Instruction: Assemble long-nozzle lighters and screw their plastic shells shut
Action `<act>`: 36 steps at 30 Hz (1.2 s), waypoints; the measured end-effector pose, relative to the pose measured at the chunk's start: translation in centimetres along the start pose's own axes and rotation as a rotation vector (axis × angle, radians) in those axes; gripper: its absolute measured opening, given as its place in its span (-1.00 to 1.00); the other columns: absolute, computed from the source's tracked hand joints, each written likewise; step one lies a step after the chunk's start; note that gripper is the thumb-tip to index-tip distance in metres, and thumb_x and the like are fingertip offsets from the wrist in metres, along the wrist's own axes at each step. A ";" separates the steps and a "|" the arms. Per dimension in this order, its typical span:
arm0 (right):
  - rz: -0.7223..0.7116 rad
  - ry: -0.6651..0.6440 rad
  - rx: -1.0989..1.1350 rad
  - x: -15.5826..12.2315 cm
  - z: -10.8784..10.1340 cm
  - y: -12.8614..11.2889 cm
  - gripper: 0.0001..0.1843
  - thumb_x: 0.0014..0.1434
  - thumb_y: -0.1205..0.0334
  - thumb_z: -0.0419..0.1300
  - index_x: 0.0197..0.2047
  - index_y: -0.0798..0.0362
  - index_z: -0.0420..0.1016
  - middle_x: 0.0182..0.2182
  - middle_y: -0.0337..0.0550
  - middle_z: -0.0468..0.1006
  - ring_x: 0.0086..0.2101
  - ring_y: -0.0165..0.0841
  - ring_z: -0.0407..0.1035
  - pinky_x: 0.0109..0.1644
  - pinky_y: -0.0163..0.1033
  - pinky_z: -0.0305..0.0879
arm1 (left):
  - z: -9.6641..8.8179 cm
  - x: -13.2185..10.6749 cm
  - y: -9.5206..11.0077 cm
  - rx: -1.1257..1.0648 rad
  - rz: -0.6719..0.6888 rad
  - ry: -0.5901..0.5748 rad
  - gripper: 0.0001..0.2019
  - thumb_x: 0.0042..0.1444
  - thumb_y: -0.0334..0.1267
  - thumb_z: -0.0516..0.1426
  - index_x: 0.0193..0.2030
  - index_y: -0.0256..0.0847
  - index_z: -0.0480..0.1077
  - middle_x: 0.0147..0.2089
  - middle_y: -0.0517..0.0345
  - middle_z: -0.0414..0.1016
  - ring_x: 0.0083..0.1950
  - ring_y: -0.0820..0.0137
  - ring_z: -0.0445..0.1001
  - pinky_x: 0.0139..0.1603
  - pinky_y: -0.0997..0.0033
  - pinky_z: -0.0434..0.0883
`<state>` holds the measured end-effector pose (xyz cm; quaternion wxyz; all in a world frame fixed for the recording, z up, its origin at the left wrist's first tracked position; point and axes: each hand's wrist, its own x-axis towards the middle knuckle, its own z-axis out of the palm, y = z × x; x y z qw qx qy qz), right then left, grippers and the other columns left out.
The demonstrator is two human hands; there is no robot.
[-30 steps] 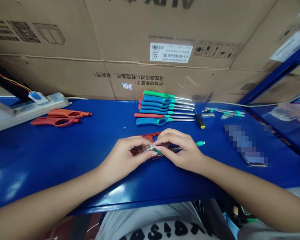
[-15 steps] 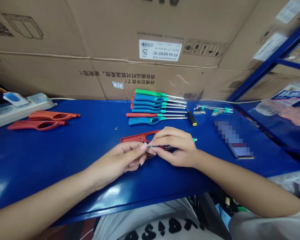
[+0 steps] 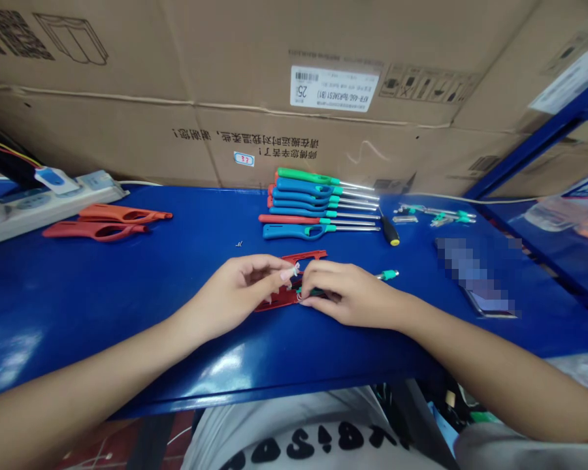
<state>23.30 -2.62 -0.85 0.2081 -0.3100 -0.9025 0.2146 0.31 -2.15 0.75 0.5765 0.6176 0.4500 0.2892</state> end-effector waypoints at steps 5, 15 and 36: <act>0.305 0.041 0.491 0.5 -0.1 0.8 -0.88 0.23 0.23 0.29 -0.27 0.11 0.48 -0.57 -0.35 0.44 -0.64 -0.57 0.27 -0.56 -0.45 0.22 | 0.2 0.2 -0.8 0.033 -0.026 -0.049 -0.70 0.10 -0.02 0.29 -0.17 -0.18 0.60 -0.27 0.12 0.65 -0.34 0.39 0.52 -0.29 0.40 0.45; 0.320 0.026 0.734 0.5 0.1 2.2 -0.69 0.26 0.04 0.27 -0.16 0.16 0.55 -0.44 -0.24 0.48 -0.58 -0.52 0.42 -0.63 -0.45 0.39 | 0.2 0.6 -1.4 0.030 0.039 -0.023 -0.74 0.13 -0.07 0.29 -0.16 -0.19 0.59 -0.14 0.09 0.68 -0.17 0.33 0.59 -0.16 0.37 0.49; 0.054 0.057 0.434 0.5 0.0 2.5 -0.77 0.36 0.27 0.13 -0.14 0.15 0.62 -0.37 -0.15 0.56 -0.44 -0.49 0.41 -0.39 -0.39 0.34 | 0.2 0.8 -1.7 0.021 0.006 -0.013 -0.72 0.08 -0.05 0.33 -0.17 -0.18 0.60 -0.11 0.08 0.69 -0.09 0.27 0.62 0.00 0.26 0.52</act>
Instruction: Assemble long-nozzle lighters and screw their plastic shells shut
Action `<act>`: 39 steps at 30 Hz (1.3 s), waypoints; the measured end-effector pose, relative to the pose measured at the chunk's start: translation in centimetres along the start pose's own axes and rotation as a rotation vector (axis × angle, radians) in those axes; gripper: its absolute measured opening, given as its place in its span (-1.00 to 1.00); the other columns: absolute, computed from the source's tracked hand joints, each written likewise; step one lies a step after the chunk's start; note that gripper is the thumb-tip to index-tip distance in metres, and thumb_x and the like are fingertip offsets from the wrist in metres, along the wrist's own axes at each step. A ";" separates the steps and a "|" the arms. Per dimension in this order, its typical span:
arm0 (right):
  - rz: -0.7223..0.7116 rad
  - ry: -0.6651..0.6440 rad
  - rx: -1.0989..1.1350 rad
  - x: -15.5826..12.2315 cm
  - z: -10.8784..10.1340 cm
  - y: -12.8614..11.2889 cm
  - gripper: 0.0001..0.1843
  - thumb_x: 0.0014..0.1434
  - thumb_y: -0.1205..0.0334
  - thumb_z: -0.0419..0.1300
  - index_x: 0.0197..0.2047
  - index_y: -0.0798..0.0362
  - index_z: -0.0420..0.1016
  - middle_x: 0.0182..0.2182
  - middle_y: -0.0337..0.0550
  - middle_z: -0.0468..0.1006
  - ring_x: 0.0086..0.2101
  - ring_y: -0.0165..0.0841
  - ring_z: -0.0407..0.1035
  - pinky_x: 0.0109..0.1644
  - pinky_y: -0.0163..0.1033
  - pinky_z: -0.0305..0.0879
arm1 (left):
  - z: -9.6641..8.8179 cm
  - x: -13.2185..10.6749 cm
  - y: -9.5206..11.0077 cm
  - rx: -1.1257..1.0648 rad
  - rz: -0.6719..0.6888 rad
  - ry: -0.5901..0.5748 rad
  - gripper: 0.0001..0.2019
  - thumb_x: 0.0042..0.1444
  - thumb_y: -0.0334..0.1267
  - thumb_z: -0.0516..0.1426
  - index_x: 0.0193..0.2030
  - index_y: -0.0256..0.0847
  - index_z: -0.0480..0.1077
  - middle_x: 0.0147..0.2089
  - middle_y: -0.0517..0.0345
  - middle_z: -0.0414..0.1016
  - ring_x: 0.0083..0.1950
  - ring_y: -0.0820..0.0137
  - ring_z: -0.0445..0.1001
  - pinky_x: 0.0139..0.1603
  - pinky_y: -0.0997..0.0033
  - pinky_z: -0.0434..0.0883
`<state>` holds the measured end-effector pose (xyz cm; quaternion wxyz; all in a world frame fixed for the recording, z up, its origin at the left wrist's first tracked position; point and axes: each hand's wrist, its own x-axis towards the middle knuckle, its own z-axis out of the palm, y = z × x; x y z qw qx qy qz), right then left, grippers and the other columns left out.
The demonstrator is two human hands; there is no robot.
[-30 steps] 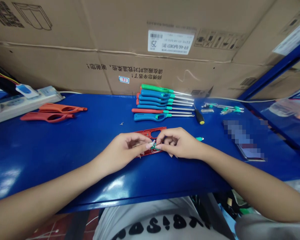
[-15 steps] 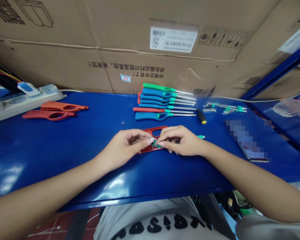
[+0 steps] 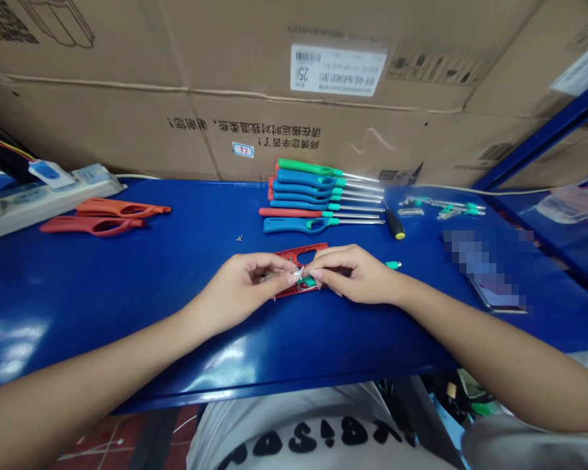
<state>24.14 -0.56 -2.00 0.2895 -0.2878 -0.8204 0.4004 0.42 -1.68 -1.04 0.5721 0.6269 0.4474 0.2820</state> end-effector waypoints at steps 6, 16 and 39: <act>0.031 0.004 0.003 0.0 0.0 0.1 -0.78 0.33 0.21 0.19 -0.20 0.15 0.64 -0.40 -0.13 0.61 -0.44 -0.46 0.44 -0.38 -0.37 0.35 | 0.0 0.0 0.2 0.025 0.002 0.003 -0.71 0.10 -0.04 0.32 -0.16 -0.19 0.60 -0.14 0.07 0.69 -0.13 0.27 0.62 -0.10 0.31 0.52; 0.082 0.052 0.085 0.1 0.0 -0.2 -0.80 0.29 0.23 0.22 -0.18 0.15 0.65 -0.44 -0.19 0.58 -0.56 -0.54 0.32 -0.51 -0.42 0.25 | 0.1 0.0 0.1 0.019 -0.002 0.009 -0.74 0.09 -0.06 0.32 -0.17 -0.17 0.61 -0.15 0.10 0.69 -0.17 0.32 0.60 -0.18 0.38 0.50; 0.022 0.060 -0.001 0.1 0.0 0.1 -0.76 0.31 0.23 0.20 -0.15 0.19 0.66 -0.40 -0.10 0.59 -0.47 -0.46 0.38 -0.43 -0.35 0.26 | 0.0 0.0 -0.4 -0.021 -0.005 0.002 -0.76 0.08 -0.06 0.34 -0.18 -0.13 0.63 -0.12 0.13 0.70 -0.10 0.28 0.63 -0.02 0.31 0.53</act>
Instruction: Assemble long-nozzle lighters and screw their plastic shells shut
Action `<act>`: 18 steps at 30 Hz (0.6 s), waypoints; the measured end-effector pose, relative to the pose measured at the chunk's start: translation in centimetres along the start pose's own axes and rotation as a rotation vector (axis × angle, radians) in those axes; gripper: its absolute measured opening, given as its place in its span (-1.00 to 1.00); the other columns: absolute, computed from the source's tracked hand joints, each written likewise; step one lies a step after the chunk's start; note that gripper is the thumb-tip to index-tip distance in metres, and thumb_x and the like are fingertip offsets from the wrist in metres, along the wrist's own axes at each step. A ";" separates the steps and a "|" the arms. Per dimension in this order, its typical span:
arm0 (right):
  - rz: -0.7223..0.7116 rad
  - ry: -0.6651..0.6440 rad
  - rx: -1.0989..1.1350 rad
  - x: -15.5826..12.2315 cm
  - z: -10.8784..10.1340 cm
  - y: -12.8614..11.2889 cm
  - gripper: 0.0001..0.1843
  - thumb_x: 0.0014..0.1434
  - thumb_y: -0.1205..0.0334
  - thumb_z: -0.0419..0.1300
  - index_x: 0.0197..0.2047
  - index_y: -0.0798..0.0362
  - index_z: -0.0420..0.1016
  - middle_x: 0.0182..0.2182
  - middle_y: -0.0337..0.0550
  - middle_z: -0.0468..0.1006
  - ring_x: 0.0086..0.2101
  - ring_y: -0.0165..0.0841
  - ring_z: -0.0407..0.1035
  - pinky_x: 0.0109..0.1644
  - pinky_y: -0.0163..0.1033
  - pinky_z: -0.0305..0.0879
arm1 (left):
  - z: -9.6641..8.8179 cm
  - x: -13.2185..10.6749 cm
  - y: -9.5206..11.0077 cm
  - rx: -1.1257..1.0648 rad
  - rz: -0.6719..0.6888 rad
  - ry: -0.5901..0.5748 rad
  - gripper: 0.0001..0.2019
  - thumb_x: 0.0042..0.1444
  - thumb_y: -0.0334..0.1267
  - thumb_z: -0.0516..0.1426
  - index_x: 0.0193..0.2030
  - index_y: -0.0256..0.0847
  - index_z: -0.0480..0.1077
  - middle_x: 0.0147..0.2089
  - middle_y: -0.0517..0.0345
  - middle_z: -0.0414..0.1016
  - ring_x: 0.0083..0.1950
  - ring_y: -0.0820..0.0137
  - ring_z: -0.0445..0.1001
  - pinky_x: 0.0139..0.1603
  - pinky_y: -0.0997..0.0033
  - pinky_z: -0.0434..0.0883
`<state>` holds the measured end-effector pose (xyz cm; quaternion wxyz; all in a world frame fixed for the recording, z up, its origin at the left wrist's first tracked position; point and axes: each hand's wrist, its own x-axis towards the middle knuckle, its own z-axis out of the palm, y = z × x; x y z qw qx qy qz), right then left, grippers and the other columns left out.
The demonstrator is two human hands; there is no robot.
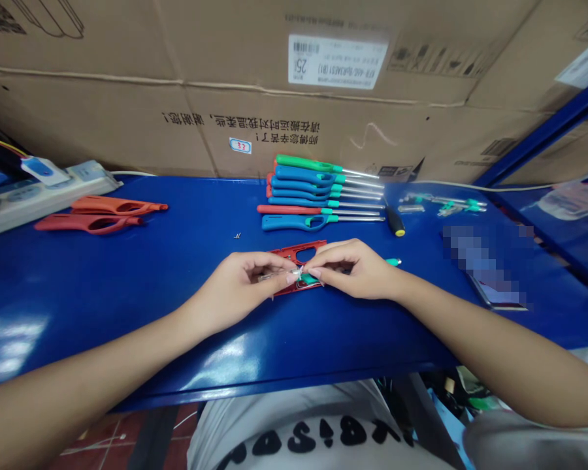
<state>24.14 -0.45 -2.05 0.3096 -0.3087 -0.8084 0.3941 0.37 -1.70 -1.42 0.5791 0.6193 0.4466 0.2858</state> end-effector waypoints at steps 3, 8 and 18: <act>-0.005 -0.004 -0.003 0.0 0.0 0.0 -0.75 0.31 0.21 0.21 -0.15 0.19 0.67 -0.39 -0.09 0.59 -0.46 -0.45 0.38 -0.42 -0.34 0.27 | 0.0 0.0 0.0 0.005 -0.003 0.001 -0.76 0.08 -0.07 0.34 -0.18 -0.12 0.63 -0.12 0.13 0.70 -0.11 0.28 0.63 -0.03 0.31 0.53; 0.010 -0.010 0.010 0.0 0.0 -0.1 -0.75 0.31 0.21 0.20 -0.15 0.19 0.66 -0.39 -0.09 0.59 -0.46 -0.46 0.39 -0.42 -0.35 0.28 | 0.0 0.0 -0.1 0.028 0.017 0.001 -0.78 0.10 -0.07 0.33 -0.17 -0.11 0.63 -0.11 0.14 0.70 -0.11 0.28 0.63 -0.05 0.32 0.53; 0.035 -0.004 0.001 -0.1 0.5 -0.3 -0.78 0.31 0.22 0.19 -0.27 0.16 0.61 -0.43 -0.14 0.59 -0.49 -0.48 0.36 -0.45 -0.39 0.24 | 0.7 -0.4 0.2 0.026 0.056 0.023 -0.80 0.11 -0.11 0.33 -0.17 -0.14 0.64 -0.15 0.13 0.71 -0.13 0.30 0.64 -0.08 0.37 0.53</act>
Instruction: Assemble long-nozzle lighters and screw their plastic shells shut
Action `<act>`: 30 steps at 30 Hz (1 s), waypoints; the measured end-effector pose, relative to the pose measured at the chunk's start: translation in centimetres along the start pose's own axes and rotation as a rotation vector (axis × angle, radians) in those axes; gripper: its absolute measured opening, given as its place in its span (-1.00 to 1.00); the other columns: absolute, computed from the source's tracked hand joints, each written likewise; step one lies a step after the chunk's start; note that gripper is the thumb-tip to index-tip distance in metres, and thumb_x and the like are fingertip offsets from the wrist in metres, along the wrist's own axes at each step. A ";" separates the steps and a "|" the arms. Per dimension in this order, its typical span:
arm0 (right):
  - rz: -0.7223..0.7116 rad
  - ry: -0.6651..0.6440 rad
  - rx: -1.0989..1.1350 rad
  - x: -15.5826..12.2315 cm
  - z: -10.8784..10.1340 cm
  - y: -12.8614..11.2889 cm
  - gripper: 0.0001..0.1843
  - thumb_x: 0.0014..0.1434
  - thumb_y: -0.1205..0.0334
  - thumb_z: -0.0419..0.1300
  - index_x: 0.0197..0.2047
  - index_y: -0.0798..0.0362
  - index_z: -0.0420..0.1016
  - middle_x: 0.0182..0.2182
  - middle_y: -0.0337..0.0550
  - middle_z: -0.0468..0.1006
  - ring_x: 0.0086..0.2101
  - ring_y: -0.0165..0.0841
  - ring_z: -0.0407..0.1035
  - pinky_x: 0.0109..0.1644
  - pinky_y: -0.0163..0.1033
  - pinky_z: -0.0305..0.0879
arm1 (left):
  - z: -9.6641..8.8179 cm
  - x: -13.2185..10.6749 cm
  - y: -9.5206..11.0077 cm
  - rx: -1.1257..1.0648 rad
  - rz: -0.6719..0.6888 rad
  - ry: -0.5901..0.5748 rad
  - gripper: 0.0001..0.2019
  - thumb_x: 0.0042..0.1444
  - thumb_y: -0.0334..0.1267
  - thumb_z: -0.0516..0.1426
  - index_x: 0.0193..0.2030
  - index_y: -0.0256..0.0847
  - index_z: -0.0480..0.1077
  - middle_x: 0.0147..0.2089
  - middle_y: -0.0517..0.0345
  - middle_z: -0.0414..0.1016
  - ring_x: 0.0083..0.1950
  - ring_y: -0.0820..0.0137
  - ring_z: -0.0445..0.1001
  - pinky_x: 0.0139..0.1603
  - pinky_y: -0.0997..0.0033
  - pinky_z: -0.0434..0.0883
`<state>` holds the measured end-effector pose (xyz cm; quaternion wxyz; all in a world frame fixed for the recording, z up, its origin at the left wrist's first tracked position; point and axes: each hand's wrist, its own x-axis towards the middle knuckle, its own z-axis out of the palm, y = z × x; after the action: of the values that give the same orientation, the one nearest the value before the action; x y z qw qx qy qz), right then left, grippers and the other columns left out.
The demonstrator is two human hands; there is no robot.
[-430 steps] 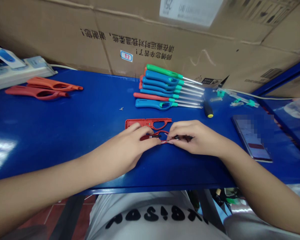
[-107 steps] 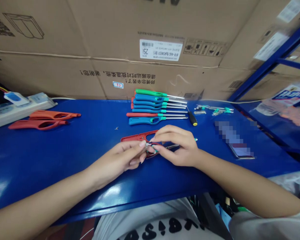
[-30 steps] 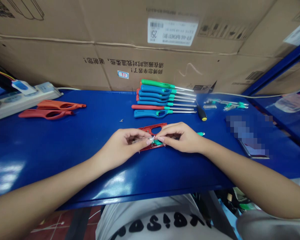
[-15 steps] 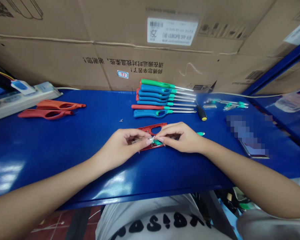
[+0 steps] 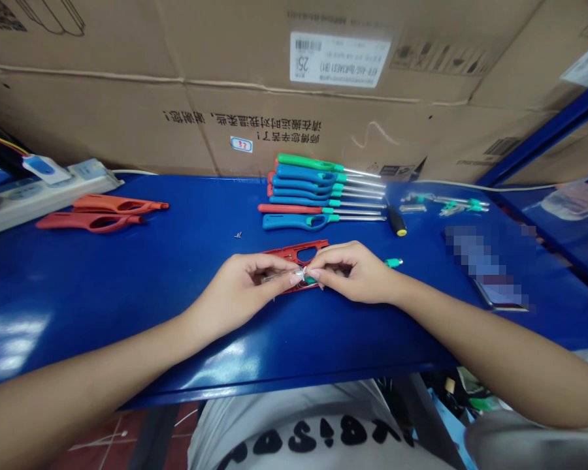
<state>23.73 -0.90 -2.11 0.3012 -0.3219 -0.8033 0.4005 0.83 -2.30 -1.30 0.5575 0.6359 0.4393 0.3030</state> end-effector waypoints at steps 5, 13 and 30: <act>0.037 0.058 0.049 -0.1 0.4 0.0 -0.79 0.28 0.20 0.20 -0.30 0.14 0.59 -0.46 -0.16 0.57 -0.53 -0.49 0.34 -0.49 -0.40 0.24 | 0.4 -0.3 0.4 -0.001 0.030 0.019 -0.84 0.12 -0.15 0.33 -0.18 -0.11 0.65 -0.17 0.17 0.71 -0.17 0.34 0.64 -0.17 0.46 0.52; 0.085 0.083 0.081 -0.1 0.3 0.0 -0.76 0.26 0.14 0.22 -0.33 0.14 0.56 -0.49 -0.16 0.55 -0.54 -0.49 0.35 -0.50 -0.40 0.26 | 0.1 -0.1 0.2 -0.019 -0.002 0.060 -0.81 0.10 -0.12 0.34 -0.18 -0.10 0.65 -0.17 0.16 0.71 -0.24 0.38 0.63 -0.28 0.50 0.50; 0.124 0.060 0.148 0.0 0.2 -0.1 -0.76 0.25 0.13 0.23 -0.36 0.13 0.53 -0.49 -0.17 0.53 -0.52 -0.49 0.31 -0.48 -0.39 0.24 | 0.0 -0.1 0.1 0.039 -0.001 0.037 -0.73 0.11 -0.03 0.31 -0.15 -0.14 0.65 -0.14 0.09 0.70 -0.19 0.28 0.63 -0.21 0.37 0.53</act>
<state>23.56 -1.06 -2.15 0.3229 -0.3595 -0.7407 0.4668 0.77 -2.42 -1.21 0.5370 0.6408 0.4555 0.3059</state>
